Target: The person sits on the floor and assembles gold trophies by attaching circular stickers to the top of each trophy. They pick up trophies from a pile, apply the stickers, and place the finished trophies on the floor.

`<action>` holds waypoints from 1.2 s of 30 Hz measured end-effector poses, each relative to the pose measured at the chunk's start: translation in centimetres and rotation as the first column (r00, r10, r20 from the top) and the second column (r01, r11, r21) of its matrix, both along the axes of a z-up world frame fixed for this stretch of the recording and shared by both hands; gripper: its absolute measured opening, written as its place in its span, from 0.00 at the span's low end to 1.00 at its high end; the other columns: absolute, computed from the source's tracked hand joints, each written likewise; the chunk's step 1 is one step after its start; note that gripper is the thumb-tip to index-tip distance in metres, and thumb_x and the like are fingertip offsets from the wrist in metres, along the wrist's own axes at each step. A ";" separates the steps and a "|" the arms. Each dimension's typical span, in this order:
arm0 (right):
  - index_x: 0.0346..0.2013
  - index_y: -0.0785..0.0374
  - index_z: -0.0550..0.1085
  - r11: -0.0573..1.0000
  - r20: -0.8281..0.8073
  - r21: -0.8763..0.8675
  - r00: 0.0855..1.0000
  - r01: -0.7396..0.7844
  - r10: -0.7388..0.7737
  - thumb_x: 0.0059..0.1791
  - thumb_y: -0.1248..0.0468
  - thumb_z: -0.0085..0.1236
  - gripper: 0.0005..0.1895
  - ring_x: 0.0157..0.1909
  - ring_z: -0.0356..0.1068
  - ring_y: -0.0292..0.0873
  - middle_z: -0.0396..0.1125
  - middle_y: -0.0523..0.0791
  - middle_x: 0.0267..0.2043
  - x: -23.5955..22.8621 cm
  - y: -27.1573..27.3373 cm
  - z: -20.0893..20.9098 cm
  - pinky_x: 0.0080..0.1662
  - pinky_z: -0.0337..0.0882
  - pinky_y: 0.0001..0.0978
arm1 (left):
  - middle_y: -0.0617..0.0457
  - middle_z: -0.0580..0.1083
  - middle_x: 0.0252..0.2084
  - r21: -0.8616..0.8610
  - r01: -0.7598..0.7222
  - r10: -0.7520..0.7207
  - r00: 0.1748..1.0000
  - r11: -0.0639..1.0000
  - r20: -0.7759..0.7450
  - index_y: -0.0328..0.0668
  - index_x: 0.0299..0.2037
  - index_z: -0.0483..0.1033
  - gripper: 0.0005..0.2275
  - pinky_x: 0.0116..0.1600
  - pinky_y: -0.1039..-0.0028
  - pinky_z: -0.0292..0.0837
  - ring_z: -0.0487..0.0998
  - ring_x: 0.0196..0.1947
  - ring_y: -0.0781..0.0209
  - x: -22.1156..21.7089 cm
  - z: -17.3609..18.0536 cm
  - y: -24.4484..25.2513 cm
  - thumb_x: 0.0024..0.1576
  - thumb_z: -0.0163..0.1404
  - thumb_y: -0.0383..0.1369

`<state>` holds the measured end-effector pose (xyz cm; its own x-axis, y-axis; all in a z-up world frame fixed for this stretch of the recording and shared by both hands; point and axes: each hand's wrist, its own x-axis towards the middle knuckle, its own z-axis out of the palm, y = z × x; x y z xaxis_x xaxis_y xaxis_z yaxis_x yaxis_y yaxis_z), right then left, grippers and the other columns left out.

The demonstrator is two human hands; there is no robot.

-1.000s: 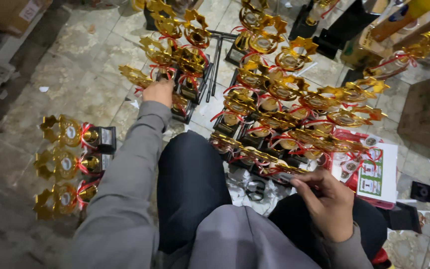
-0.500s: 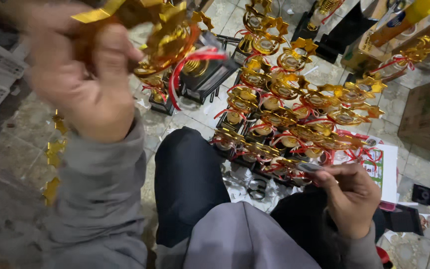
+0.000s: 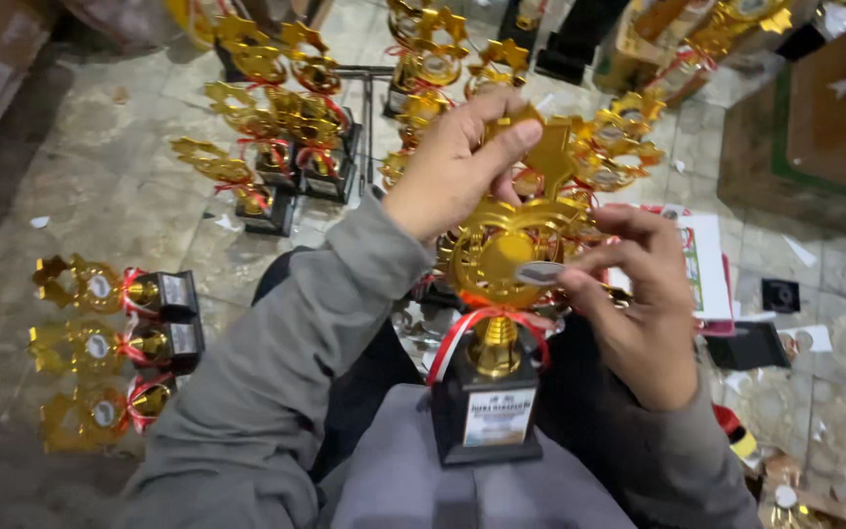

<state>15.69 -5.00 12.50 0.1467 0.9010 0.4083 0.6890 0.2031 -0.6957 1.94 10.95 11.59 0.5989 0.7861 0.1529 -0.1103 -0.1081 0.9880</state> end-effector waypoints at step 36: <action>0.28 0.57 0.75 0.998 0.076 -0.034 0.996 0.049 -0.046 0.44 0.61 0.63 0.06 0.41 0.68 0.60 0.63 0.53 0.44 2.2 0.8 -4.8 0.41 0.68 0.45 | 0.56 0.69 0.11 -0.002 0.084 -0.084 0.989 0.996 -0.125 0.49 0.33 0.71 0.06 0.34 0.79 0.72 0.78 0.17 0.65 3.7 -3.5 -0.6 0.56 0.44 0.38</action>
